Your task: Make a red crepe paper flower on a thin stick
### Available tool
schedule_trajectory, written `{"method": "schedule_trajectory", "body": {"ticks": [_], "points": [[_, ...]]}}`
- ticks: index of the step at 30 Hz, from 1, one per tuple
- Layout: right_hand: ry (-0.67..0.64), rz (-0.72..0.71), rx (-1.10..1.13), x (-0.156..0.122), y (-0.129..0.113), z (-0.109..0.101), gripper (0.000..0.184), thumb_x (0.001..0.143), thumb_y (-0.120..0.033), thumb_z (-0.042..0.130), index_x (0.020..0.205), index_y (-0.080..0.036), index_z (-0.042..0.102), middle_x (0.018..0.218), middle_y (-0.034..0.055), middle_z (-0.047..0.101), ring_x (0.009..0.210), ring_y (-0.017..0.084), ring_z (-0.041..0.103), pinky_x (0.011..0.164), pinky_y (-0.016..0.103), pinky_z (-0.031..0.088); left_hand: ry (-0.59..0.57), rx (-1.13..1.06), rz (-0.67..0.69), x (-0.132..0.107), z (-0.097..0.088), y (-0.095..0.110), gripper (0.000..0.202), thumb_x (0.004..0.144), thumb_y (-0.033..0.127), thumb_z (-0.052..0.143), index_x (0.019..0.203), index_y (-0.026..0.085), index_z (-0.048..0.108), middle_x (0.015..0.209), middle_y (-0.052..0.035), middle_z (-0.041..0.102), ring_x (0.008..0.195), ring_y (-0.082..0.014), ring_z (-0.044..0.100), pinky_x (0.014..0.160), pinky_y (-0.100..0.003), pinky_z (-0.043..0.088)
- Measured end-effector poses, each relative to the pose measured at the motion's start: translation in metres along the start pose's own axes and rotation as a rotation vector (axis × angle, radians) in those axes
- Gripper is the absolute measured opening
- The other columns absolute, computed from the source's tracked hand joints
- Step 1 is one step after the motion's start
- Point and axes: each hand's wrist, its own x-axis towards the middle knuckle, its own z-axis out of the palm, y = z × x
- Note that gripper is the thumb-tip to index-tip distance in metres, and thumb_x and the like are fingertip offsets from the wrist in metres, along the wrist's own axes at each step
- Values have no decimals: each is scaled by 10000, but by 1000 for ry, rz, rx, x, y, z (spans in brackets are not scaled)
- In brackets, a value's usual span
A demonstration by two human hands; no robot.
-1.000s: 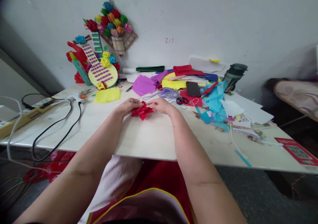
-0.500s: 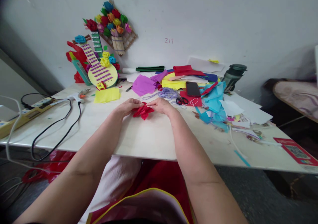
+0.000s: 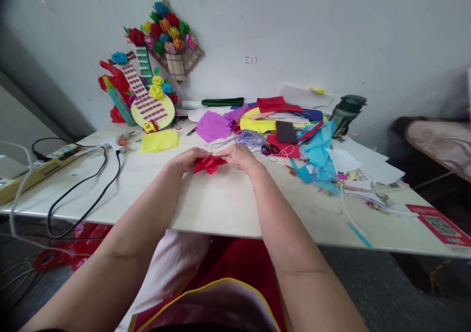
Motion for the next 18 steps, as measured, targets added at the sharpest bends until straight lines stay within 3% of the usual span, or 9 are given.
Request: {"method": "schedule_trajectory", "body": {"ticks": [10, 14, 18], "points": [[-10, -16, -53, -1, -3, 1, 295, 830, -238, 529, 1055, -293, 712, 1064, 31, 711, 980, 220, 637, 819, 305, 453, -69, 54, 26, -4, -4, 0, 178, 583, 195, 758, 645, 65, 654, 618, -87, 641, 555, -132, 591, 571, -235, 457], [11, 19, -41, -1, -4, -1, 314, 820, -251, 523, 1078, -248, 701, 970, 42, 729, 888, 194, 638, 765, 289, 438, -86, 74, 28, -5, -3, 2, 178, 566, 182, 759, 652, 65, 657, 622, -90, 649, 553, -140, 599, 578, -241, 462], [25, 22, -61, -1, -1, -3, 261, 810, -268, 536, 972, -236, 738, 900, 41, 735, 848, 194, 632, 720, 284, 415, -91, 76, 39, -3, 0, 3, 183, 554, 192, 771, 645, 81, 656, 625, -89, 660, 561, -145, 606, 578, -245, 462]]}}
